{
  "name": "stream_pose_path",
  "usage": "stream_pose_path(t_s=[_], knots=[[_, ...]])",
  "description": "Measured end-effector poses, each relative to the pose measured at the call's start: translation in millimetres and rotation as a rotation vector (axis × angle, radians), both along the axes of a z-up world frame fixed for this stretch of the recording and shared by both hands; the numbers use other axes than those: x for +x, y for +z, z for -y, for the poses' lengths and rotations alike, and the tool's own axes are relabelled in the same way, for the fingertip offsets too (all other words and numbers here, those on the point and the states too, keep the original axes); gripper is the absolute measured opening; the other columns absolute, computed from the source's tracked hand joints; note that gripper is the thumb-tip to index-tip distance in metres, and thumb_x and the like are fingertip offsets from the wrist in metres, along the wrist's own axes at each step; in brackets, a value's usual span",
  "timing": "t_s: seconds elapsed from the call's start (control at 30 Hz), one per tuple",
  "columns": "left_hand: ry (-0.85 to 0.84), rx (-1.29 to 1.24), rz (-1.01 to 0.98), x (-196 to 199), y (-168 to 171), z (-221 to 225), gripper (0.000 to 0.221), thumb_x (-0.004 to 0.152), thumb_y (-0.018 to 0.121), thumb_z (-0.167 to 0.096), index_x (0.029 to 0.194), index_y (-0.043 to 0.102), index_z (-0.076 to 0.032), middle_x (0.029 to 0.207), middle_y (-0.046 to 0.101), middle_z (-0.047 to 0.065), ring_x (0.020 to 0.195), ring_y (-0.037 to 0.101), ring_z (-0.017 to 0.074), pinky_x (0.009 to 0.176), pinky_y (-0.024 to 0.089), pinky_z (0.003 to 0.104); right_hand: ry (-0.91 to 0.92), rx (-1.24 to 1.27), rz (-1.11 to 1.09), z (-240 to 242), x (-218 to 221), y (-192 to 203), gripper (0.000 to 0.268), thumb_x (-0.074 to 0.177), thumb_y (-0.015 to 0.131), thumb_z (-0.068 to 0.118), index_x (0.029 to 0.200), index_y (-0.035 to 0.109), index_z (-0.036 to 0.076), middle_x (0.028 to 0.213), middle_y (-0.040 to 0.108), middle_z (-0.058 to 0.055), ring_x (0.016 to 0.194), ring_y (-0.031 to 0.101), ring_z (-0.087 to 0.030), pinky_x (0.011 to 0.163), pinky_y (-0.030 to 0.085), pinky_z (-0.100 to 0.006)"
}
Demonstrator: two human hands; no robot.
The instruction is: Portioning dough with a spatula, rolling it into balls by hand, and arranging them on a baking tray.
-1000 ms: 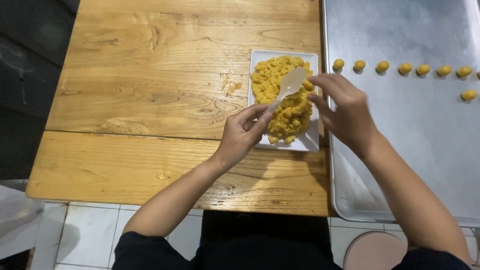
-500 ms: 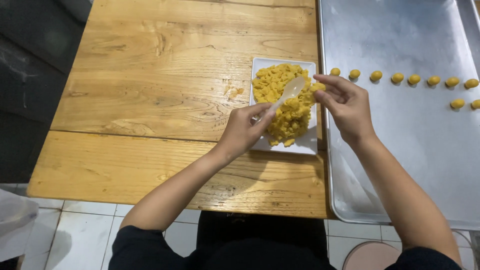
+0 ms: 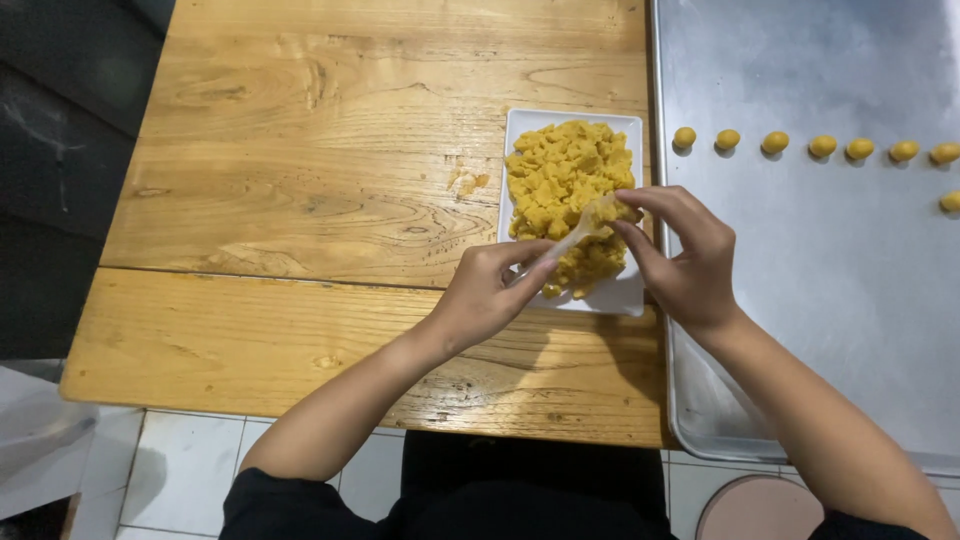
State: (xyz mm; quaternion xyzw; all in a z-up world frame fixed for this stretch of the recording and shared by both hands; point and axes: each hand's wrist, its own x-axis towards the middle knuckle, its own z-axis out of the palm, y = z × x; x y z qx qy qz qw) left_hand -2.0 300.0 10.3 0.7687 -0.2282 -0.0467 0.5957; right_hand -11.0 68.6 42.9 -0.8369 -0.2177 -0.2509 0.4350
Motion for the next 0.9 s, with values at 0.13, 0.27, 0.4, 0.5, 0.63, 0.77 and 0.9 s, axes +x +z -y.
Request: stream_pose_path(t_s=[0.13,0.27,0.4,0.5,0.63,0.77,0.9], knots=[[0.016,-0.012,0.029,-3.0,3.4,0.9,0.031,0.096,0.069,-0.024,0.117,0.074,-0.001,0.075,0.073,0.014,0.054,0.054,0.0087,0.04,0.044,0.026,-0.015,-0.121,0.142,-0.8,2.4,-4.6,0.034,0.088,0.082,-0.011,0.119,0.077,0.002,0.098,0.074,-0.007,0.091,0.071,-0.026,0.084,0.057,-0.035],[0.002,-0.02,0.034,-6.0,6.2,0.9,0.03,0.097,0.066,-0.022,0.118,0.074,-0.002,0.076,0.074,0.015,0.061,0.062,0.0138,0.046,0.05,0.027,-0.025,-0.228,0.244,0.2,5.7,-10.8,0.03,0.089,0.083,-0.007,0.118,0.08,0.004,0.105,0.075,-0.009,0.093,0.07,-0.026,0.077,0.059,-0.035],[0.0,-0.018,0.068,-4.2,-0.5,1.1,0.03,0.097,0.067,-0.022,0.118,0.074,-0.001,0.079,0.075,0.017,0.068,0.07,0.0193,0.047,0.052,0.027,-0.014,-0.26,0.322,-3.2,4.6,-14.7,0.026,0.091,0.082,-0.005,0.116,0.081,0.003,0.108,0.078,-0.012,0.099,0.072,-0.031,0.086,0.057,-0.039],[0.003,-0.034,0.075,-10.5,6.1,2.2,0.03,0.097,0.067,-0.021,0.117,0.073,0.001,0.082,0.076,0.019,0.072,0.073,0.0226,0.048,0.052,0.027,-0.045,-0.316,0.387,0.8,6.7,-21.8,0.022,0.095,0.081,0.003,0.115,0.082,0.008,0.112,0.079,-0.008,0.105,0.072,-0.029,0.091,0.054,-0.037],[-0.016,-0.047,0.065,-14.7,6.7,2.1,0.029,0.099,0.065,-0.021,0.119,0.073,0.0,0.086,0.077,0.019,0.077,0.074,0.0214,0.049,0.053,0.027,-0.005,-0.277,0.342,1.5,7.2,-9.3,0.02,0.095,0.079,-0.003,0.114,0.081,0.004,0.116,0.078,-0.014,0.104,0.072,-0.035,0.089,0.057,-0.041],[-0.028,-0.054,0.076,-14.5,3.4,0.9,0.031,0.099,0.065,-0.021,0.119,0.072,0.001,0.088,0.077,0.02,0.08,0.075,0.0229,0.054,0.056,0.028,0.091,-0.168,0.013,3.1,2.5,18.2,0.033,0.098,0.068,-0.007,0.13,0.07,0.002,0.135,0.066,-0.024,0.111,0.068,-0.044,0.088,0.057,-0.049],[-0.024,0.004,0.203,-17.5,3.9,3.0,0.03,0.1,0.064,-0.019,0.121,0.071,0.0,0.089,0.076,0.019,0.08,0.076,0.0294,0.059,0.06,0.032,0.18,0.105,-0.458,5.5,-1.6,9.4,0.046,0.101,0.058,0.008,0.147,0.054,0.002,0.129,0.064,-0.027,0.087,0.07,-0.033,0.081,0.06,-0.046]])
